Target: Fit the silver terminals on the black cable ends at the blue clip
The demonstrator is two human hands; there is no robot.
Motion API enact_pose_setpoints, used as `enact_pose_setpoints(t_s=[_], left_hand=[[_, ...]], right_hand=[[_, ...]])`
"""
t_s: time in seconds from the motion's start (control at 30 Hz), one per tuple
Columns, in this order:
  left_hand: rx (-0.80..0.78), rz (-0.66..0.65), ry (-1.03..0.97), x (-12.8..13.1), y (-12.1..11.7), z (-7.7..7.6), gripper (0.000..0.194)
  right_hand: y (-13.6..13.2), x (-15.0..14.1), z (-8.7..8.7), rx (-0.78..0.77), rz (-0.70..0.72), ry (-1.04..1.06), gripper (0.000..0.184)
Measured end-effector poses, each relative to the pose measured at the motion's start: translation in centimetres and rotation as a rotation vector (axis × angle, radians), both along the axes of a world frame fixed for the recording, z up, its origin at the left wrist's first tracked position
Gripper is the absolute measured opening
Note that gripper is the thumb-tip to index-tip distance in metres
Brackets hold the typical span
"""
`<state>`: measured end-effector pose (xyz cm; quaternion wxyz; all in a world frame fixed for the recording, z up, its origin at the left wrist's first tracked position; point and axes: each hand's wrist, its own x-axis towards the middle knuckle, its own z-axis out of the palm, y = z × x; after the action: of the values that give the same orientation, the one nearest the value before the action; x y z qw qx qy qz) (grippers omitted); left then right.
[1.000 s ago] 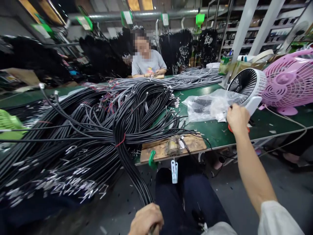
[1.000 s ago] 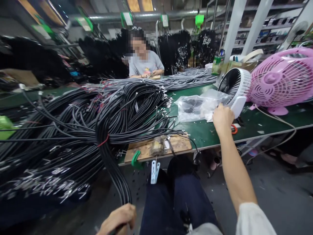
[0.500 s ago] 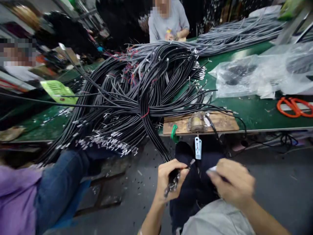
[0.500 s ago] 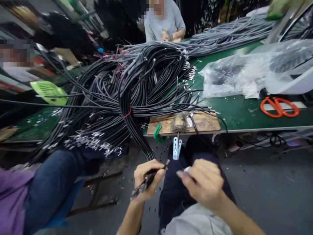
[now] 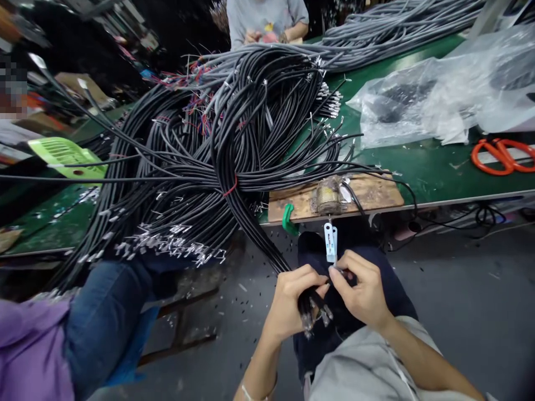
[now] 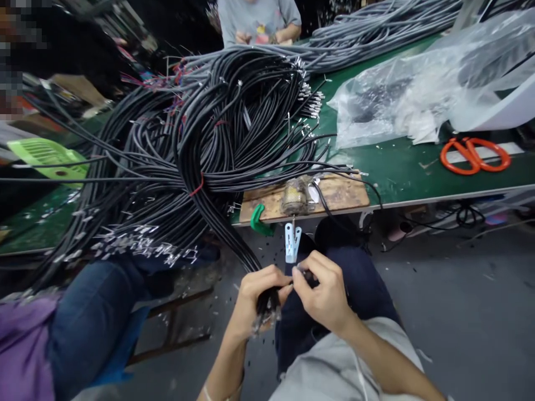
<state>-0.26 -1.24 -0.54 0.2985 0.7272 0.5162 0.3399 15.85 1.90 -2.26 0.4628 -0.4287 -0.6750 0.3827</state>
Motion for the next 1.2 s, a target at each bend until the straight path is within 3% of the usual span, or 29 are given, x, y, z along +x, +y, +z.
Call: enact_pose_setpoints(t_s=[0.13,0.3,0.4,0.47,0.57,0.63,0.73,0.83,1.03,1.13,1.2], left_hand=[[-0.061,-0.039,0.125,0.0,0.0,-0.1,0.014],[0.043,0.104,0.067,0.6,0.0,-0.6,0.014],[0.072,0.127,0.057,0.9,0.1,-0.7,0.013],[0.082,0.123,0.058,1.0,0.2,-0.6,0.008],[0.089,0.11,0.073,1.0,0.4,-0.5,0.008],[0.094,0.119,0.083,1.0,0.5,-0.6,0.012],[0.124,0.157,0.054,1.0,0.6,-1.0,0.007],[0.172,0.17,0.019,1.1,0.4,-1.3,0.003],[0.287,0.168,0.04,1.1,0.1,-0.6,0.01],[0.247,0.157,0.065,0.9,0.1,-0.2,0.011],[0.212,0.146,0.083,0.9,0.0,-0.1,0.012]], right_hand=[[0.8,-0.7,-1.3,-0.132,0.029,-0.012,0.032],[2.7,1.1,-1.6,-0.34,0.088,0.132,0.042],[3.1,2.1,-1.0,-0.339,0.254,0.071,0.025],[2.8,1.8,-0.9,-0.32,0.219,0.094,0.016],[1.9,0.3,-1.5,-0.353,0.065,0.34,0.02],[1.2,-0.9,-2.0,-0.459,0.024,0.594,0.019],[0.5,-2.2,-2.4,-0.761,0.072,0.973,0.019],[0.3,-2.6,-2.4,-0.966,0.145,1.147,0.02],[1.3,-1.4,-2.5,-0.862,0.269,1.032,0.024],[1.7,-0.3,-2.6,-0.63,0.329,0.809,0.025],[1.7,0.0,-2.6,-0.425,0.337,0.624,0.016]])
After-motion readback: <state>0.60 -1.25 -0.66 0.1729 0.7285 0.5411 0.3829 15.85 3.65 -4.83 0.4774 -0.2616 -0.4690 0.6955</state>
